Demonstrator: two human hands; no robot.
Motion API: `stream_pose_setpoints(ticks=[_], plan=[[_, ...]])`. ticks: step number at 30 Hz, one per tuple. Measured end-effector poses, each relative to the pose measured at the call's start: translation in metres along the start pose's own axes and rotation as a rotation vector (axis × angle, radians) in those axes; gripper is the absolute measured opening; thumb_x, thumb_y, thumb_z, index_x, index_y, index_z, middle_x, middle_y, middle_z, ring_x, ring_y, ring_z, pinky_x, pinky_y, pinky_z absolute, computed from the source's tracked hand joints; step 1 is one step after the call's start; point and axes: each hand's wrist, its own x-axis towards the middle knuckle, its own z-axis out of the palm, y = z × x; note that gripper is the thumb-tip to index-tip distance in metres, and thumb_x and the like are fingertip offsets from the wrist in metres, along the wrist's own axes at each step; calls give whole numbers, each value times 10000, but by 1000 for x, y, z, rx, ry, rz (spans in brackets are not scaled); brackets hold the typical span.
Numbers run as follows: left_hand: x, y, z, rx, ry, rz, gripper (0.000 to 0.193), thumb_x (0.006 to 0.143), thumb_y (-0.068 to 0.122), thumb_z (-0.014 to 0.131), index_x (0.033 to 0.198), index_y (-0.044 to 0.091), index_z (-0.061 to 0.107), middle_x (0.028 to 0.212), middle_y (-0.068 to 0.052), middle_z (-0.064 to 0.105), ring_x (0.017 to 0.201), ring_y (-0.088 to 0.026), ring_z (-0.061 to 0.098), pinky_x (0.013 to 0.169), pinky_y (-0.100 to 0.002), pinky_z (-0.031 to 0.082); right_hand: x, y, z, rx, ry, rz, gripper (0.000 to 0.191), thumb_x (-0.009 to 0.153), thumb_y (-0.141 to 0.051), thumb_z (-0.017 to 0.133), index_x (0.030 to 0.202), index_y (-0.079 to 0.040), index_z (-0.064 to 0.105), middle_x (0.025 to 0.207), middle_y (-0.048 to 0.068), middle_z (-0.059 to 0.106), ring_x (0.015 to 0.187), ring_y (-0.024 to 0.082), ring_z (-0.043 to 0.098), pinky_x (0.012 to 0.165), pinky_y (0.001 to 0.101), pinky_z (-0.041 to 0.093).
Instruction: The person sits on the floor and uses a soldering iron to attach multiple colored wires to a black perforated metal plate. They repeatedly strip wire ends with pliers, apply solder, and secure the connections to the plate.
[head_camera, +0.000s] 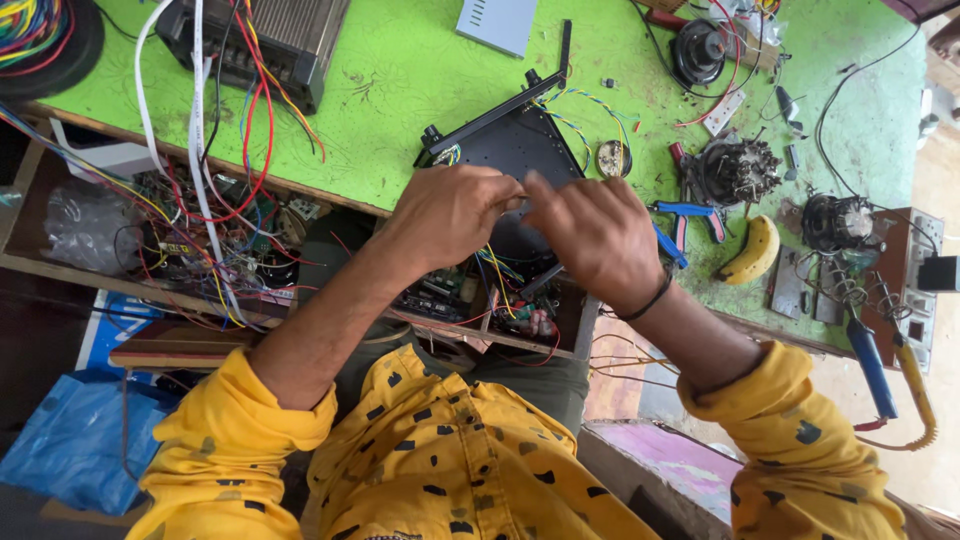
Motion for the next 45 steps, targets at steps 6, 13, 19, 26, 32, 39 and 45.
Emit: stream_pose_setpoints(ticks=[6,13,19,26,32,39,45], plan=[[2,-2,-5,90,-8,76,136,904,113,666,1009,127,752,898,-69,742,822,-301,719,697,-459,561,3,6,4,361,-139,242,253,1019,-260,605,851,-74,570,700,24,484,658,210,503,630,373,411],[3,12,-4,78,73,150,212,896,109,705,1099,53,723,992,-81,742,782,-279,722,658,-425,560,6,23,13,1279,-409,970,404,1061,-341,530,833,-24,634,590,11,513,527,140,470,522,298,399],[6,12,-10,-14,23,31,229,843,11,652,1053,79,715,940,-83,723,805,-317,718,663,-426,563,0,0,-13,221,-54,170,374,1058,-327,546,858,-25,639,599,4,530,536,131,501,526,292,416],[9,19,5,196,-23,84,105,955,79,688,1059,69,703,926,-88,695,769,-291,713,661,-427,557,-7,19,9,1267,-351,954,407,1094,-314,542,822,-20,613,595,-19,484,537,130,468,529,296,404],[6,25,-2,21,114,89,175,907,95,668,1075,90,716,945,-70,701,760,-308,697,628,-421,539,-7,19,4,1060,-322,792,365,1098,-297,510,936,-39,711,641,26,598,584,148,525,567,292,447],[7,23,-8,-35,40,42,80,948,152,684,982,88,716,879,-79,688,747,-324,684,618,-430,522,-8,-4,-27,-19,-16,20,232,1012,-250,626,1017,-18,633,793,72,615,667,238,619,614,359,461],[0,20,-3,244,93,224,128,937,153,693,1050,96,713,903,-35,666,762,-239,700,659,-413,529,-8,9,-6,885,-409,939,415,1075,-355,544,795,-62,634,605,34,543,511,103,480,461,288,385]])
